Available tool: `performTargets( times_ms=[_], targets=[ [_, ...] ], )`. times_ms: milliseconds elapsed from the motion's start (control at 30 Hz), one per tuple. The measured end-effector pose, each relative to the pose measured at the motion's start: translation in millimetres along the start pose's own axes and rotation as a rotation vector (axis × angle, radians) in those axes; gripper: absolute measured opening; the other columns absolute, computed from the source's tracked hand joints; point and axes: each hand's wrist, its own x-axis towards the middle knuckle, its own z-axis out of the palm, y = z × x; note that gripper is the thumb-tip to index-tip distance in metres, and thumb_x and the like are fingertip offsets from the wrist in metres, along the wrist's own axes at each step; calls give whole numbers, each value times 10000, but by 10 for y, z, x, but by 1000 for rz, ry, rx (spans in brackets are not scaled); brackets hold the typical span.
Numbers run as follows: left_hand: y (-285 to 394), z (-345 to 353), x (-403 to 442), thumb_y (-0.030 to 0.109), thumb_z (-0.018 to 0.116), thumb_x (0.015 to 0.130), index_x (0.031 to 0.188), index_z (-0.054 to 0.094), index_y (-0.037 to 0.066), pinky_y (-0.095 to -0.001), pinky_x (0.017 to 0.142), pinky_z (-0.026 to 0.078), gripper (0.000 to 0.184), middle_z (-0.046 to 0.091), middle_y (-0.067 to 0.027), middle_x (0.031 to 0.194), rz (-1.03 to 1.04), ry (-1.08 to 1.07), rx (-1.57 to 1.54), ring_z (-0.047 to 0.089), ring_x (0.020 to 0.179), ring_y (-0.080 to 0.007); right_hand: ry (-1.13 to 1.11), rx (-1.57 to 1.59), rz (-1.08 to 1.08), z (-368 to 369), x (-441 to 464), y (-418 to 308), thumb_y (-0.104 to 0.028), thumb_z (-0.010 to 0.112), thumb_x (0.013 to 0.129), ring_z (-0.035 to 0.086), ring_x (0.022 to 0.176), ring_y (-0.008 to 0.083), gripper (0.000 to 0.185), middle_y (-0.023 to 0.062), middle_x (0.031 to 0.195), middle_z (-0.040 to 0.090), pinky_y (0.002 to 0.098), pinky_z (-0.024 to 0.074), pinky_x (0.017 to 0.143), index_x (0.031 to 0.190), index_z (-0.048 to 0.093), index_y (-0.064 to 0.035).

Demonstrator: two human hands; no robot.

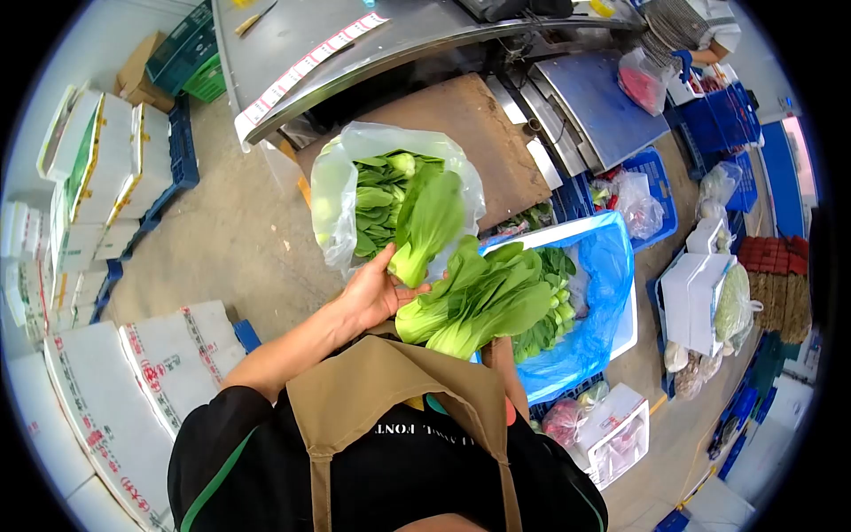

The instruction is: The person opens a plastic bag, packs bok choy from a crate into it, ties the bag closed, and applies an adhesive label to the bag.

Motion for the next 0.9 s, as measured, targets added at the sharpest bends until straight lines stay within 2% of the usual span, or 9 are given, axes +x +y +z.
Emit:
performTargets(
  times_ms=[200, 300, 467, 567, 700, 733, 833, 867, 900],
  targets=[
    [115, 94, -146, 379, 444, 981, 1273, 459, 35, -341, 833, 542, 451, 569, -115, 1204, 26, 106, 262, 639, 877, -194, -8, -85, -17, -4, 135, 62, -290, 563, 903, 552, 1119, 283, 464, 101, 1255, 566, 434, 442, 983, 1307, 479, -77],
    [195, 301, -295, 388, 438, 982, 1262, 466, 40, -329, 817, 540, 448, 593, -105, 1156, 24, 81, 138, 636, 824, -179, -10, -121, -3, 22, 138, 88, -278, 567, 899, 556, 1113, 279, 460, 104, 1248, 569, 428, 446, 977, 1299, 483, -68],
    [232, 275, -100, 536, 425, 945, 1142, 543, 80, -278, 515, 470, 510, 608, -30, 803, -169, 160, 342, 536, 562, -111, -10, -149, 7, 24, 183, 161, -257, 574, 893, 562, 1103, 273, 453, 109, 1236, 575, 417, 454, 967, 1288, 489, -53],
    [271, 238, -127, 579, 388, 939, 1113, 557, 82, -283, 475, 435, 553, 588, -32, 765, 22, 90, 671, 485, 504, -118, -15, -178, 13, 44, 230, 230, -245, 578, 889, 566, 1097, 268, 448, 111, 1228, 578, 410, 459, 961, 1281, 493, -44],
    [486, 212, -213, 562, 365, 948, 1327, 407, 33, -325, 552, 486, 652, 608, -133, 915, 334, 291, 1197, 585, 594, -168, -15, -254, -8, -8, 282, 285, -228, 584, 884, 571, 1089, 263, 442, 115, 1219, 583, 401, 466, 954, 1271, 499, -33],
    [548, 79, -117, 513, 365, 961, 1383, 314, 18, -351, 685, 509, 652, 596, -194, 1016, 442, 342, 1176, 637, 769, -212, -16, -282, -28, -35, 331, 293, -224, 585, 883, 572, 1087, 262, 441, 116, 1216, 584, 399, 467, 952, 1269, 500, -30],
    [709, -8, -139, 425, 363, 974, 1387, 277, -33, -385, 825, 465, 623, 586, -217, 1051, 707, 454, 820, 610, 891, -237, -16, -400, -151, -282, 726, 458, -212, 589, 879, 576, 1081, 258, 436, 118, 1209, 587, 392, 472, 946, 1262, 504, -21],
    [761, -21, -138, 403, 357, 981, 1390, 278, -42, -391, 936, 411, 610, 554, -242, 1139, 840, 482, 840, 554, 1063, -293, -23, -446, -187, -392, 908, 543, -208, 591, 878, 577, 1078, 256, 435, 119, 1207, 589, 390, 474, 944, 1260, 506, -18],
    [796, -17, -137, 410, 358, 980, 1387, 284, -48, -392, 961, 392, 618, 533, -249, 1180, 907, 531, 853, 534, 1099, -309, -36, -447, -188, -482, 1121, 633, -204, 592, 877, 578, 1076, 255, 433, 120, 1204, 590, 388, 475, 942, 1257, 507, -15]
  ],
)
